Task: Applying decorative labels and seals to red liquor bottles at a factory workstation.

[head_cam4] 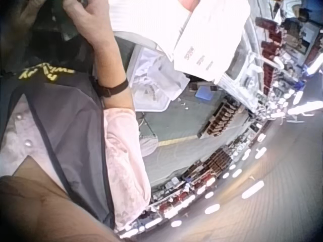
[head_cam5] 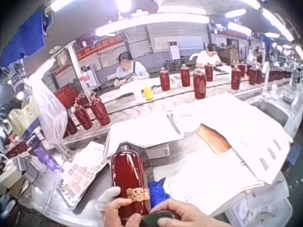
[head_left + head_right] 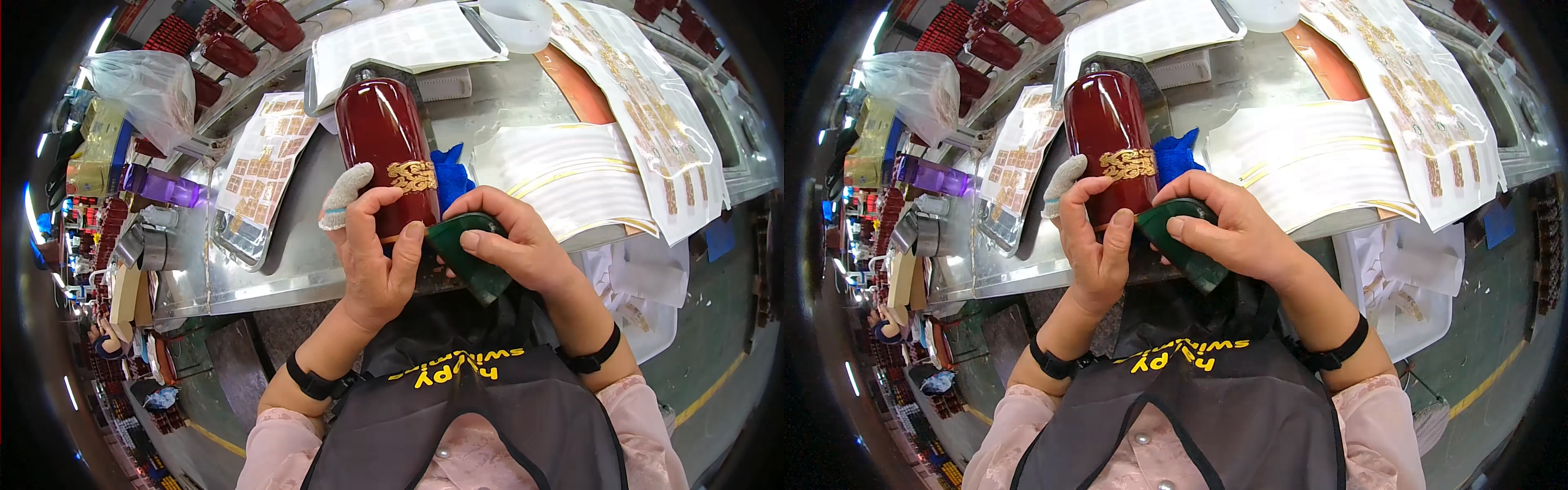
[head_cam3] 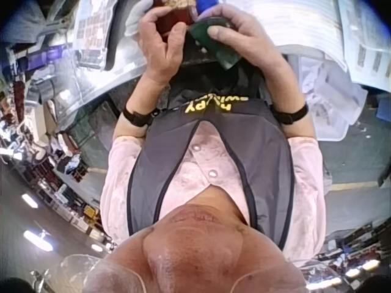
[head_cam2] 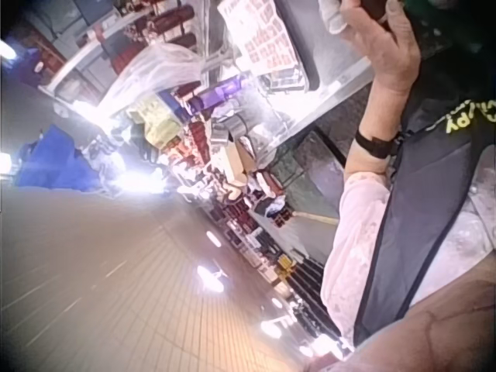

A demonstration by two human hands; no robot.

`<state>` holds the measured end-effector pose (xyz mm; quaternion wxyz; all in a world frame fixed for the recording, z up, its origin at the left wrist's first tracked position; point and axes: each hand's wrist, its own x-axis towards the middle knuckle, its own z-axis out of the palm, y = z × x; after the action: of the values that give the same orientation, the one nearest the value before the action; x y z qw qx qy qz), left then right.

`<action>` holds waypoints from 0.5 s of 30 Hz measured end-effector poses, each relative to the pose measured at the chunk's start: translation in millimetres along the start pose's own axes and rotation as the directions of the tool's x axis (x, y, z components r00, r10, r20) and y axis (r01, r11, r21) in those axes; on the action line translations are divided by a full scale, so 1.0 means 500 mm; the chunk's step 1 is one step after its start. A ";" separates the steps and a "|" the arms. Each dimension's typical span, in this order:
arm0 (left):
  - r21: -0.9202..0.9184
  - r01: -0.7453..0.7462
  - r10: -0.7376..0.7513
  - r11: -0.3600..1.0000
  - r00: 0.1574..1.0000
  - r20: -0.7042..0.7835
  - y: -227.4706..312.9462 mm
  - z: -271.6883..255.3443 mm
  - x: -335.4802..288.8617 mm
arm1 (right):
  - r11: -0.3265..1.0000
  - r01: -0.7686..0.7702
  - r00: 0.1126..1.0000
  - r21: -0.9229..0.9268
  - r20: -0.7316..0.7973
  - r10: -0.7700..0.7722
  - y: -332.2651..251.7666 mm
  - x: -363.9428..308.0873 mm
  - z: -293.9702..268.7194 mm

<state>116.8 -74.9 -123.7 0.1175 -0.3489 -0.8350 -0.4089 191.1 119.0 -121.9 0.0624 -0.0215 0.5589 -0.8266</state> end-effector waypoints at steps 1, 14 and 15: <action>-0.007 0.008 -0.008 1.000 1.000 -0.001 0.001 0.000 0.000 | 1.000 0.004 1.000 0.008 0.001 -0.004 0.000 0.000 0.000; -0.040 -0.091 0.090 0.995 0.995 -0.039 -0.013 0.000 0.004 | 1.000 -0.018 0.999 -0.015 -0.041 0.018 0.008 -0.003 -0.008; -0.050 -0.100 0.097 0.994 0.994 -0.056 -0.016 0.001 0.004 | 1.000 -0.022 0.999 -0.009 -0.047 0.022 0.007 -0.004 -0.007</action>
<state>110.2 -77.0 -127.8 0.1507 -0.3815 -0.8022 -0.4337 192.9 121.2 -126.6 0.0585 0.0037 0.5644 -0.8234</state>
